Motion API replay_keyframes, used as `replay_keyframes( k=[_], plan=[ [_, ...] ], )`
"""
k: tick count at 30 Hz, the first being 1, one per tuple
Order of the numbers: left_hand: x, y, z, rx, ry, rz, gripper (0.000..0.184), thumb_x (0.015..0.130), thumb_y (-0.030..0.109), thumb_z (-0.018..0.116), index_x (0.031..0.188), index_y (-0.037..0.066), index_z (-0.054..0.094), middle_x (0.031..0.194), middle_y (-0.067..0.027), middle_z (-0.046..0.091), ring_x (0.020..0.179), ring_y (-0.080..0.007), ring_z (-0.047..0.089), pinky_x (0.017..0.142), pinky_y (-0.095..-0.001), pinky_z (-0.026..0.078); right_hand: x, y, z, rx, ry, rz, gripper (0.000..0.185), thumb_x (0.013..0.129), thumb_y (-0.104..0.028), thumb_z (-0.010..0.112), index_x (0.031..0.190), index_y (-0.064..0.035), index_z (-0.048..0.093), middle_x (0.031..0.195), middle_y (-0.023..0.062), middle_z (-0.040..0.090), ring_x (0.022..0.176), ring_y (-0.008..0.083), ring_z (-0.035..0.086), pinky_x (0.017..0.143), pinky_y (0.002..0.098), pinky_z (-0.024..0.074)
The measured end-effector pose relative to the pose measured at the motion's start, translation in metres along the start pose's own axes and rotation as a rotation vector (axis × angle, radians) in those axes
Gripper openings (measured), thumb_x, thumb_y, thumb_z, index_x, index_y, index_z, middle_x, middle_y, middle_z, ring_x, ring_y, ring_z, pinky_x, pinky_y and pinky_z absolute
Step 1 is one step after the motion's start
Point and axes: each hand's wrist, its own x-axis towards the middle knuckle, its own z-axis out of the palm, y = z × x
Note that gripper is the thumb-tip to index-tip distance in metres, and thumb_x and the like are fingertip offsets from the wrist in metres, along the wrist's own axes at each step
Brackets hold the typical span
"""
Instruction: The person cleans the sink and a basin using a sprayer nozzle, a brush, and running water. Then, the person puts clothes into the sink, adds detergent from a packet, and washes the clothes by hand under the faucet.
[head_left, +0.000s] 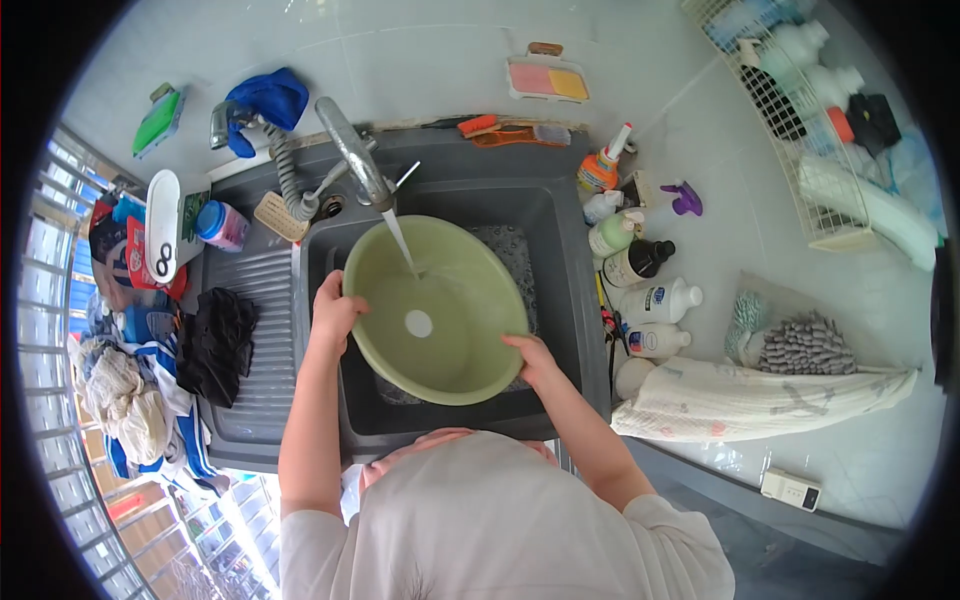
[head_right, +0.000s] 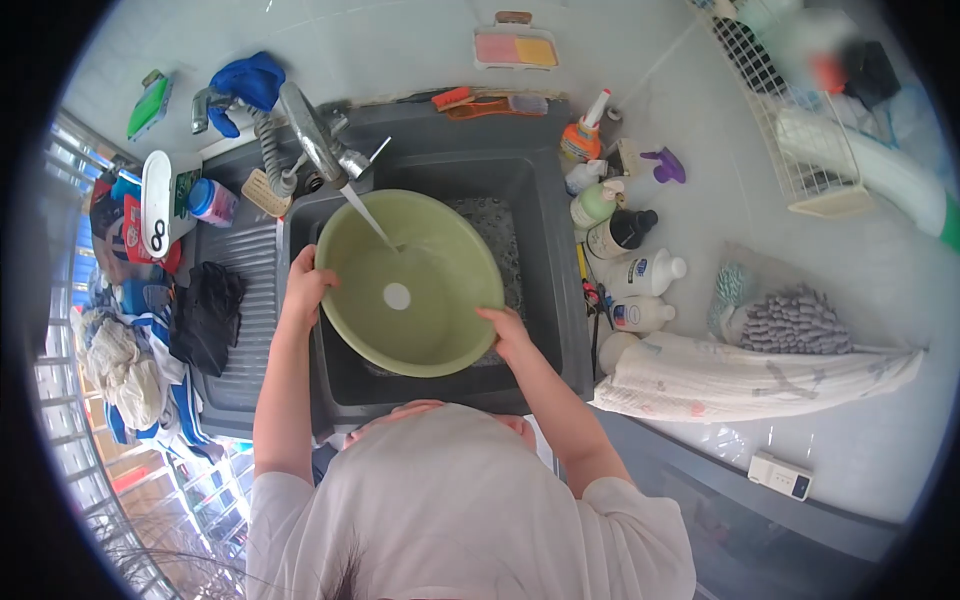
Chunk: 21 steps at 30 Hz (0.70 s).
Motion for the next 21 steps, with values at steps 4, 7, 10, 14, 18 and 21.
replay_keyframes(
  k=[4,7,10,14,18,21],
  plan=[
    [-0.032,0.013,0.011,-0.110,0.102,0.168,0.030,0.059,-0.014,0.050,0.084,0.002,0.055,0.077,-0.0013,0.057,0.070,-0.0121,0.053,0.058,-0.0244,0.042,0.028,0.012,0.034,-1.089,0.575,-0.711,0.050,0.082,-0.022,0.071,0.119,0.0021,0.047,0.109,0.0158,0.059,0.099,0.0278,0.059,0.084,0.0432,0.0480],
    [-0.053,0.017,0.015,-0.120,0.209,0.213,0.026,0.059,-0.015,0.048,0.077,0.003,0.053,0.071,-0.0004,0.055,0.063,-0.0087,0.049,0.056,-0.0220,0.039,0.027,-0.007,0.098,-1.054,0.429,-0.952,0.048,0.085,-0.029,0.069,0.115,0.0017,0.049,0.105,0.0140,0.060,0.096,0.0270,0.060,0.083,0.0413,0.0479],
    [-0.073,0.028,0.020,-0.213,0.249,0.237,0.024,0.059,-0.015,0.048,0.073,0.004,0.050,0.067,0.0011,0.052,0.056,-0.0057,0.043,0.054,-0.0196,0.036,0.044,-0.036,0.152,-0.340,-0.272,-0.424,0.037,0.093,-0.034,0.058,0.105,0.0007,0.058,0.100,0.0121,0.062,0.093,0.0254,0.060,0.083,0.0378,0.0482],
    [-0.093,0.031,0.022,-0.148,0.356,0.304,0.020,0.073,-0.007,0.062,0.068,0.006,0.048,0.064,0.0046,0.049,0.058,-0.0034,0.040,0.052,-0.0200,0.033,0.048,-0.063,0.218,0.034,-0.467,0.041,0.036,0.097,-0.037,0.048,0.095,-0.0027,0.060,0.088,0.0077,0.063,0.084,0.0206,0.061,0.082,0.0353,0.0488],
    [-0.109,0.028,0.017,-0.061,0.507,0.361,0.031,0.087,0.010,0.068,0.065,0.007,0.047,0.063,0.0058,0.049,0.059,-0.0015,0.038,0.051,-0.0206,0.030,0.069,-0.056,0.257,0.146,-0.623,0.053,0.035,0.097,-0.034,0.048,0.096,-0.0013,0.062,0.088,0.0099,0.064,0.085,0.0208,0.062,0.083,0.0355,0.0496],
    [-0.116,0.032,0.023,-0.180,0.507,0.324,0.025,0.089,0.009,0.066,0.070,0.006,0.050,0.066,0.0032,0.054,0.057,-0.0032,0.045,0.051,-0.0201,0.034,0.040,-0.029,0.278,0.192,-0.710,-0.238,0.034,0.096,-0.034,0.050,0.093,-0.0032,0.064,0.089,0.0085,0.065,0.084,0.0171,0.062,0.080,0.0340,0.0495]
  ],
)
